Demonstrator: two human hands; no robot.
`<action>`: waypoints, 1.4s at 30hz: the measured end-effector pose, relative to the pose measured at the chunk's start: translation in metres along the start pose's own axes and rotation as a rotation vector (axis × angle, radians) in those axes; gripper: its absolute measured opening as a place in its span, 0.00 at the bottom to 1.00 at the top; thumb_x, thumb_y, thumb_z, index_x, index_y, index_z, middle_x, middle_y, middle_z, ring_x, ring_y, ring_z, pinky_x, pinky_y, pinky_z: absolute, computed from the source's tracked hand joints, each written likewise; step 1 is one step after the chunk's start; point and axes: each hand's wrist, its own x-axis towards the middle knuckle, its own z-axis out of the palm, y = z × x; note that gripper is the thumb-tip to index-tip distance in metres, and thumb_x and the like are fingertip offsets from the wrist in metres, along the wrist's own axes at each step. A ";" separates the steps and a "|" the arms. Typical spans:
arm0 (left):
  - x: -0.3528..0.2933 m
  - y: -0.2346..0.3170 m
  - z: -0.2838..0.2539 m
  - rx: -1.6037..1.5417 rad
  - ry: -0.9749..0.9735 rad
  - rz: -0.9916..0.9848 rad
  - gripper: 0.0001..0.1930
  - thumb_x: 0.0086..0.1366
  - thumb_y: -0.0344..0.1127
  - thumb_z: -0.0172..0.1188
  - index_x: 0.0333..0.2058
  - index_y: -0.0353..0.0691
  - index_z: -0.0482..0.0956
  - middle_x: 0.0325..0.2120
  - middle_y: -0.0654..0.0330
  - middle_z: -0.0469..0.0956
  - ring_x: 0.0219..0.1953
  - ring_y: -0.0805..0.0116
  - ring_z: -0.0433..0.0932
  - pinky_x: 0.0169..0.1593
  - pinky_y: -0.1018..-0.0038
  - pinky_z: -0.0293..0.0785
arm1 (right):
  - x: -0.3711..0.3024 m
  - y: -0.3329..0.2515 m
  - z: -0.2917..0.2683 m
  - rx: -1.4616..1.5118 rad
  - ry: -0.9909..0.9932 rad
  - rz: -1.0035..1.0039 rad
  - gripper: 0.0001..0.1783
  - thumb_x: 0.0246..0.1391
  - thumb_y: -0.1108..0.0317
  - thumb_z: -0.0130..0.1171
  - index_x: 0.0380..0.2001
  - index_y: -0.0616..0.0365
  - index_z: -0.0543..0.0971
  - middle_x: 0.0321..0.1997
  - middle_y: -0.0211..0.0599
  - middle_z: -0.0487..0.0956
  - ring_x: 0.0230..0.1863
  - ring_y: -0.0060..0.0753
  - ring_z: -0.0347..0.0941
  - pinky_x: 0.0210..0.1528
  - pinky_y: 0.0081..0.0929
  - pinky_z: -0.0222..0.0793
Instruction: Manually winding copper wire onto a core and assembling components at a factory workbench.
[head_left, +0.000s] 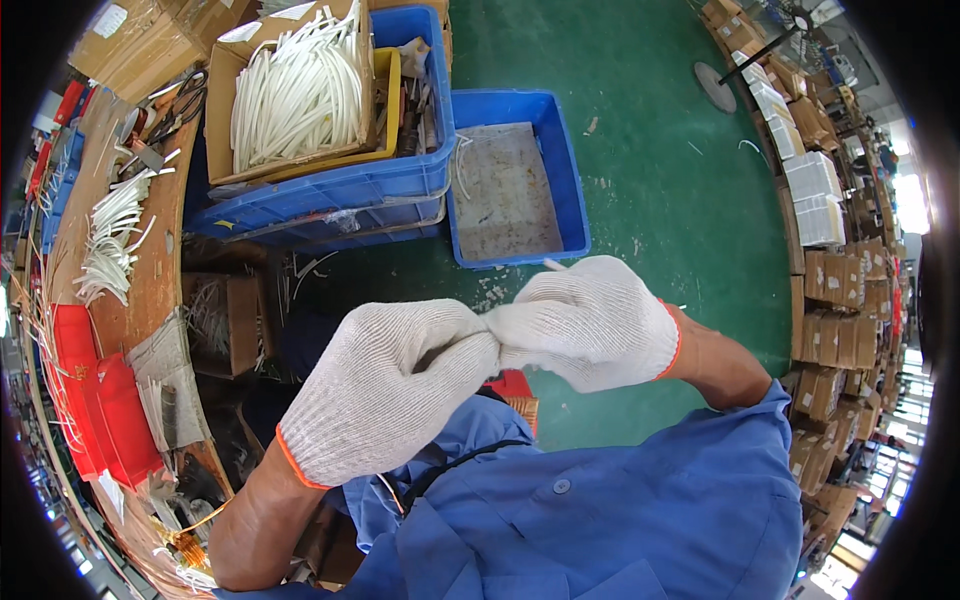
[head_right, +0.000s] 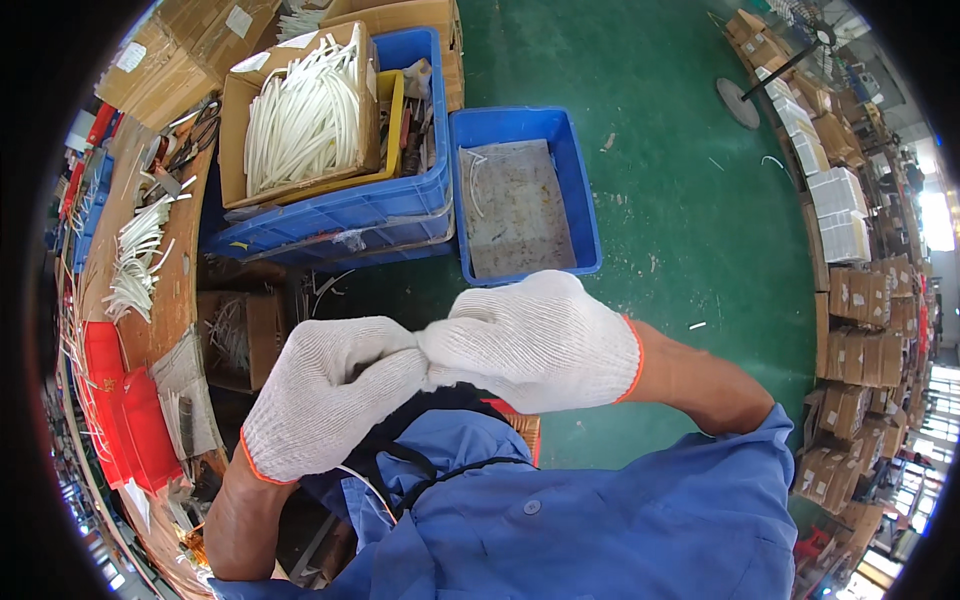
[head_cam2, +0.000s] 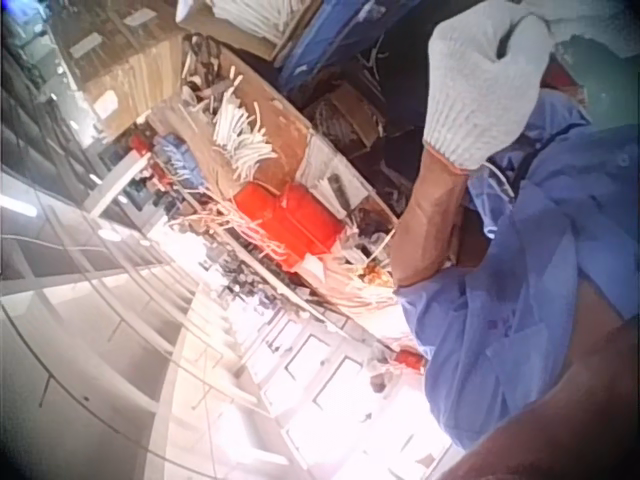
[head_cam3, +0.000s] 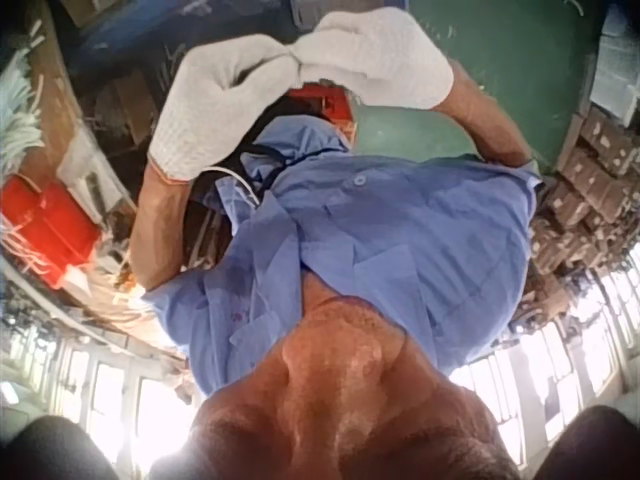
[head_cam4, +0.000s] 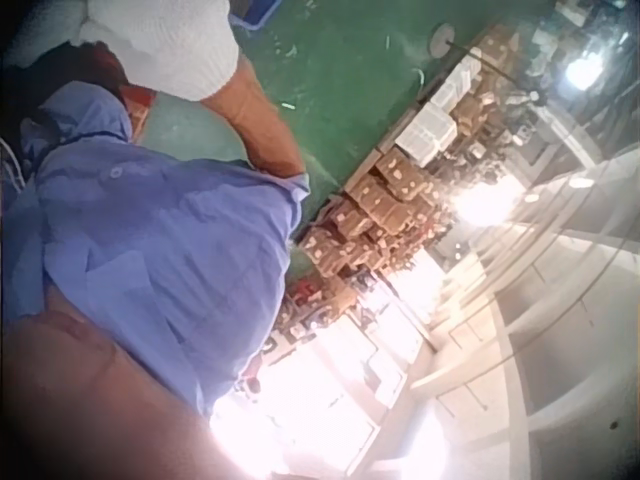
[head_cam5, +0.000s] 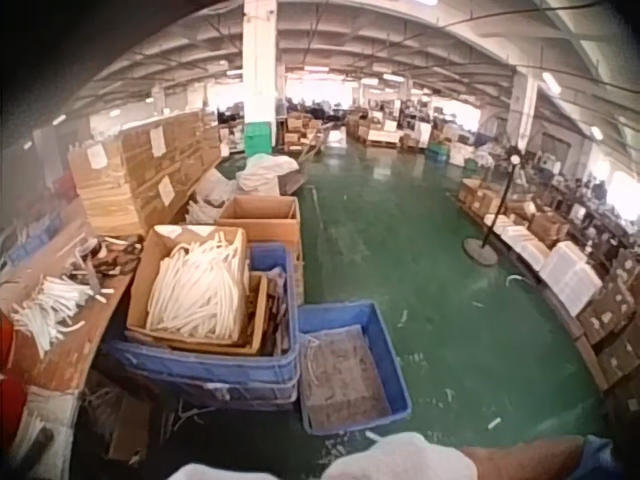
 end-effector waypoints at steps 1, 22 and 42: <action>0.000 0.003 -0.002 0.014 -0.029 -0.031 0.10 0.74 0.32 0.66 0.41 0.28 0.89 0.28 0.57 0.84 0.32 0.79 0.78 0.39 0.74 0.78 | 0.000 0.001 0.001 0.108 0.030 0.011 0.06 0.68 0.64 0.70 0.46 0.49 0.86 0.36 0.31 0.84 0.32 0.38 0.84 0.33 0.35 0.79; -0.006 -0.002 0.008 0.075 0.187 0.129 0.08 0.73 0.28 0.67 0.43 0.28 0.89 0.34 0.52 0.90 0.36 0.73 0.86 0.42 0.72 0.82 | -0.003 0.000 0.009 0.271 0.096 0.248 0.15 0.67 0.60 0.71 0.47 0.60 0.84 0.45 0.41 0.86 0.38 0.43 0.86 0.38 0.35 0.83; -0.005 -0.011 0.007 0.101 0.137 0.227 0.07 0.72 0.28 0.68 0.43 0.29 0.87 0.34 0.44 0.88 0.35 0.49 0.91 0.39 0.66 0.84 | -0.011 0.015 0.012 -0.054 0.033 -0.110 0.25 0.48 0.69 0.73 0.52 0.49 0.84 0.54 0.31 0.81 0.48 0.39 0.80 0.33 0.32 0.79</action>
